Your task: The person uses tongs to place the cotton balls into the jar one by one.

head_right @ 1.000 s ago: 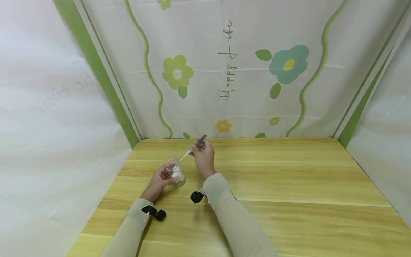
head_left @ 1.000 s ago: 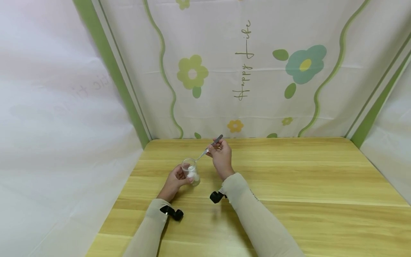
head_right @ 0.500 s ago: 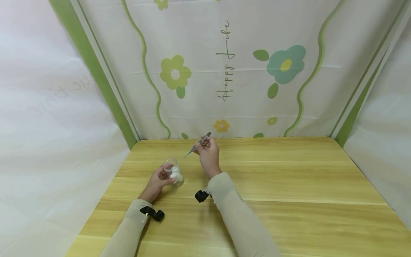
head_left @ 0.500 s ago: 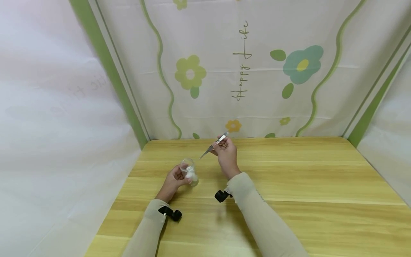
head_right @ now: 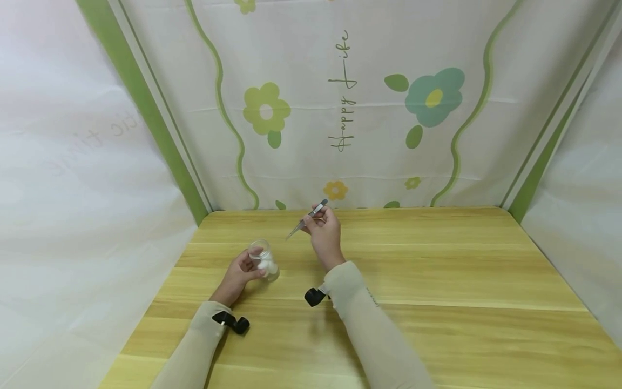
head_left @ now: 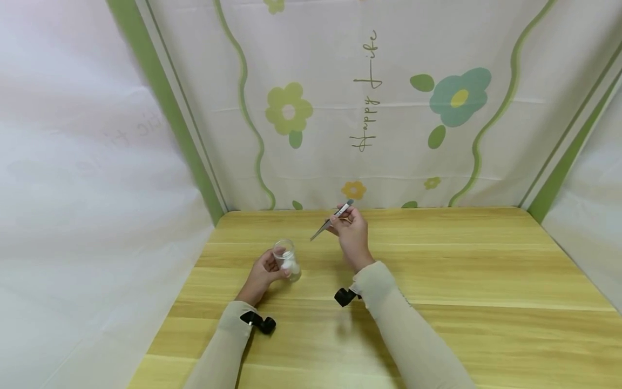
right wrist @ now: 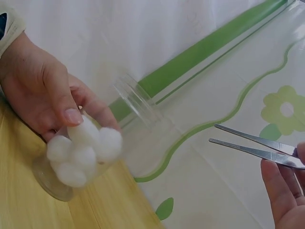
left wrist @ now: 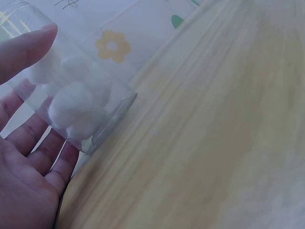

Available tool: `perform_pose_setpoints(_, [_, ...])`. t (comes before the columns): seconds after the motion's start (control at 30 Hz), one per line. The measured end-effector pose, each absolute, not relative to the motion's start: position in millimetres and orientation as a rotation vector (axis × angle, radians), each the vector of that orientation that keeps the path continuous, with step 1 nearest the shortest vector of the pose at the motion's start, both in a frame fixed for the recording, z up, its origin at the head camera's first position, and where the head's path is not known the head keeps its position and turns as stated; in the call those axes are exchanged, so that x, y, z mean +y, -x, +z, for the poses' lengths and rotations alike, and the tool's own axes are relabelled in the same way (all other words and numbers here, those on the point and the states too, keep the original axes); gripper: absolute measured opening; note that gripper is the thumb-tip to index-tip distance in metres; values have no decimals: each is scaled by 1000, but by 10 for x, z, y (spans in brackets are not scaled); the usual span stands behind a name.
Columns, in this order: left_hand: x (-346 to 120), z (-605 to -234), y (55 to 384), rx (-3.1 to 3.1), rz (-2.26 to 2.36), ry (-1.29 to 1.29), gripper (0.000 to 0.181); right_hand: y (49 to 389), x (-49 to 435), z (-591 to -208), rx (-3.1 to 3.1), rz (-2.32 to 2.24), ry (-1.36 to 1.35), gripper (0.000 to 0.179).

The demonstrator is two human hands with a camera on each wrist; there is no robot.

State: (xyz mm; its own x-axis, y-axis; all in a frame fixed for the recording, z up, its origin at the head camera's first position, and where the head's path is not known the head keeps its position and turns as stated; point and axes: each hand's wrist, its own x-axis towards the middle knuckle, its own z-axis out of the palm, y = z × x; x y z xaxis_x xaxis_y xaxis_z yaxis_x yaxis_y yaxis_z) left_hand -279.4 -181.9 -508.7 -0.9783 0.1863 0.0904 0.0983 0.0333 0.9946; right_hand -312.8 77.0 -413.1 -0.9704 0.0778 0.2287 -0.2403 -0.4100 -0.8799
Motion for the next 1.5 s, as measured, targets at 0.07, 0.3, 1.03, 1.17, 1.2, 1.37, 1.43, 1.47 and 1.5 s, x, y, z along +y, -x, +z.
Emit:
perform_pose_setpoints(0.07, [-1819,-5085,2798,2208,2121,-312,65,3135,804,-4130,-1598,2474,-233,28])
perform_pose_setpoints(0.3, [-1819,-5074,2795,2212,2118,-321,64,3118,899,-4105,-1615,2475,-274,28])
perform_pose_setpoints(1.03, [-1820,-5069,2785,2215,2111,-330,64,3044,1133,-4148,-1667,2492,-290,29])
perform_pose_setpoints(1.17, [-1813,-5057,2778,2209,2112,-310,63,3017,1181,-4170,-1688,2490,-277,31])
perform_pose_setpoints(1.2, [-1810,-5056,2777,2209,2114,-308,63,3011,1191,-4176,-1688,2489,-274,32])
perform_pose_setpoints(1.37, [-1806,-5062,2783,2222,2110,-303,63,2989,1235,-4212,-1707,2474,-274,30])
perform_pose_setpoints(1.43, [-1805,-5063,2785,2221,2113,-302,63,2984,1251,-4229,-1708,2477,-278,30])
perform_pose_setpoints(1.47, [-1804,-5065,2787,2218,2117,-300,63,2980,1257,-4237,-1705,2481,-280,30])
perform_pose_setpoints(1.5, [-1805,-5067,2789,2214,2120,-299,63,2976,1263,-4243,-1697,2486,-282,30])
